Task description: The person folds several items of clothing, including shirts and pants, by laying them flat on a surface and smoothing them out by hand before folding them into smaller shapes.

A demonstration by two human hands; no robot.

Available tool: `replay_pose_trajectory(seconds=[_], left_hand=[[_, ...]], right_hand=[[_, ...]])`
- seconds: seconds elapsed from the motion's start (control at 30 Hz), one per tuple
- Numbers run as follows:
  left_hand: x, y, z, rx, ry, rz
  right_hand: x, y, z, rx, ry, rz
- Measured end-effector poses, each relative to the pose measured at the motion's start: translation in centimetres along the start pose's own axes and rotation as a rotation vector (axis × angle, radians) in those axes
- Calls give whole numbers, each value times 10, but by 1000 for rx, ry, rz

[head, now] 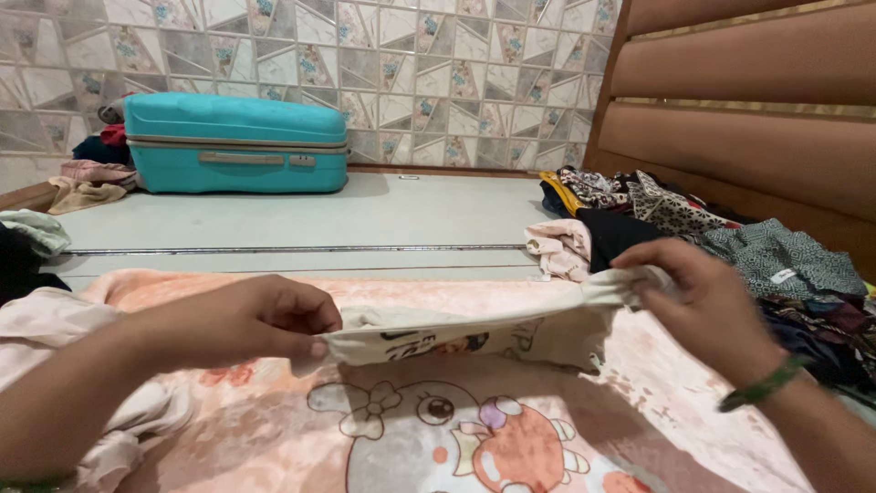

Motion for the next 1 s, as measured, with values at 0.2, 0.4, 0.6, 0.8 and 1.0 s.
replay_pose_trajectory(seconds=[0.2,0.4,0.6,0.8,1.0], left_hand=[[-2,18,19,333,-80,-165],[18,66,18,650,-77,-360],[17,66,18,665,-79,-368],[24,72,24,582,-291,-454],[7,68,26,441,-510,-402]], right_hand=[[5,10,60,1311,189,-123],[-25,68,107,1768,390,-121],[-48,69,98,1748,139,-75],[-49,78,101,1638,-309,323],[-88,53,26,1049,394,165]])
Point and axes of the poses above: each hand's wrist, its own z-axis away from the middle knuckle, its own y-axis out of the palm, x = y × z, the point moved 6 cm from there along -z, towards the middle knuckle, and after that the axes turned 11 degrees about y, right-handed, at the moved point
